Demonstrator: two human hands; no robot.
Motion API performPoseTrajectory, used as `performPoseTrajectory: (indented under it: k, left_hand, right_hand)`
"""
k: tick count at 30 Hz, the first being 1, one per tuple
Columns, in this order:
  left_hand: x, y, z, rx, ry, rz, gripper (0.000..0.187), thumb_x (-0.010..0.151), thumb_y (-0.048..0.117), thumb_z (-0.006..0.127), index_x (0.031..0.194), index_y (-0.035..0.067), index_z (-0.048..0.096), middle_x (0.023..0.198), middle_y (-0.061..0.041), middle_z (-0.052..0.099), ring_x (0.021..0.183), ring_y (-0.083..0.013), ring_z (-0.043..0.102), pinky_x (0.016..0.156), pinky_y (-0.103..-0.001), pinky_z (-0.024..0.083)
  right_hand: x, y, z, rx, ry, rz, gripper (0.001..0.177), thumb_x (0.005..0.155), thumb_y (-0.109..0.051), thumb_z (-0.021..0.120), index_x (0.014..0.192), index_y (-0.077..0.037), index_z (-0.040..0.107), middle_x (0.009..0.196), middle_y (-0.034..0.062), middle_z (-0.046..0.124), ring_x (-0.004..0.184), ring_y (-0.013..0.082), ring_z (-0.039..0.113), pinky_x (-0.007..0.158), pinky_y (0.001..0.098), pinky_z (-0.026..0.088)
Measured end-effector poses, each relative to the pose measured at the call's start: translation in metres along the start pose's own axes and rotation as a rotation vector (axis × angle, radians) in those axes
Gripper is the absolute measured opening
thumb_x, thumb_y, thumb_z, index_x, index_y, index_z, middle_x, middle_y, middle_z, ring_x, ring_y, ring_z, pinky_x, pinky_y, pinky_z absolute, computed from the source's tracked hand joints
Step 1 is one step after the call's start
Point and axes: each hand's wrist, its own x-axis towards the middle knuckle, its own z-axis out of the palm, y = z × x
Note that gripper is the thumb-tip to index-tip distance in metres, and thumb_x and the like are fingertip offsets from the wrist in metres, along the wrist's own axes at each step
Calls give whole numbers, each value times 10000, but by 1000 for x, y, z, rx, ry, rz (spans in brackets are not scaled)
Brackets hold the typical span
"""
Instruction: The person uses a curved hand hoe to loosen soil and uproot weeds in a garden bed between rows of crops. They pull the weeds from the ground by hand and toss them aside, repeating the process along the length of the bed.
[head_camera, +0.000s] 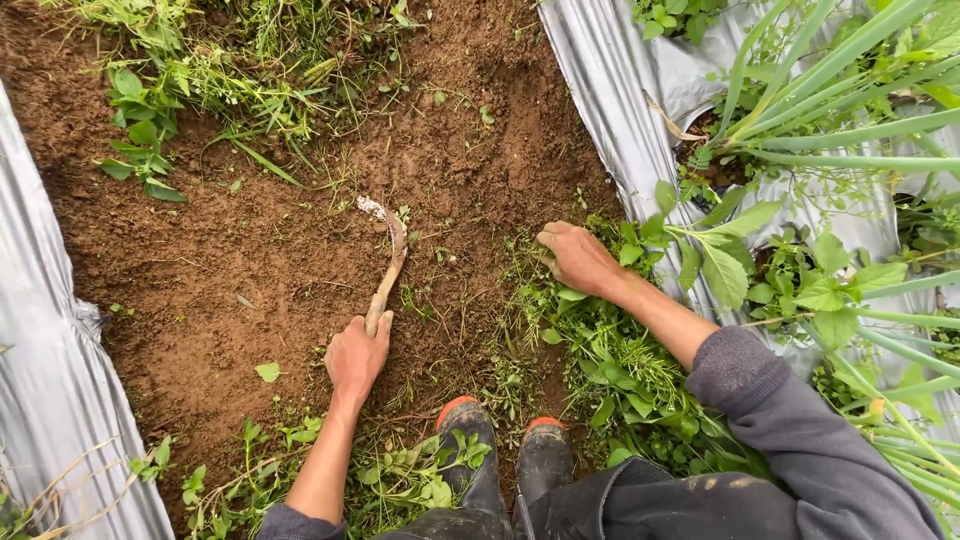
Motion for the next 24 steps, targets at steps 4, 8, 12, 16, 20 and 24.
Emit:
performPoseTrajectory:
  k: [4,8,12,16,20,24]
  left_hand:
    - [-1,1,1,3,-10,5,625,968,605,506,975,15,710,935,-320,730,1042,-495,703,907,-560,530]
    - [5,-5,9,20,8,14,630,959,618,505,970,22,711,926,-310,733,1040,-489,706,905,-557,533]
    - [-1,0,3,-7,16,0,617,964,601,512,968,19,716,916,-303,735,1035,-480,712,905,-553,535]
    - [-4,2,-1,-20,11,3,601,963,598,515,944,29,710,905,-284,738,1024,-466,719,899,-543,545]
    - [3,-3,4,-18,1,7,614,949,615,509,949,35,707,910,-279,739,1030,-461,717,901,-544,546]
    - [2,-4,6,-17,12,9,610,953,611,508,942,36,708,904,-282,737,1024,-465,718,897,-546,546]
  right_hand:
    - [9,4,-1,-128,102,-32,139,984,-53,598,1059,-26,712,919,110,658,855,213,652,796,335,572]
    - [26,-24,-13,-264,67,-80,296,1010,-25,525,1281,-38,643,1034,109,643,896,186,610,774,313,558]
    - [33,-19,1,-442,78,-201,250,1002,-39,485,1144,-78,688,1033,69,627,931,173,599,750,270,536]
    - [34,-3,12,-324,79,-262,194,984,-110,527,1000,-46,710,1020,80,683,989,196,674,1054,285,474]
    - [16,-26,9,-14,-222,-59,194,1021,-143,500,1044,-53,670,991,72,662,896,190,644,976,354,542]
    - [13,-24,5,-74,-91,-108,195,988,-262,624,1031,-77,578,992,79,556,983,230,623,925,367,542]
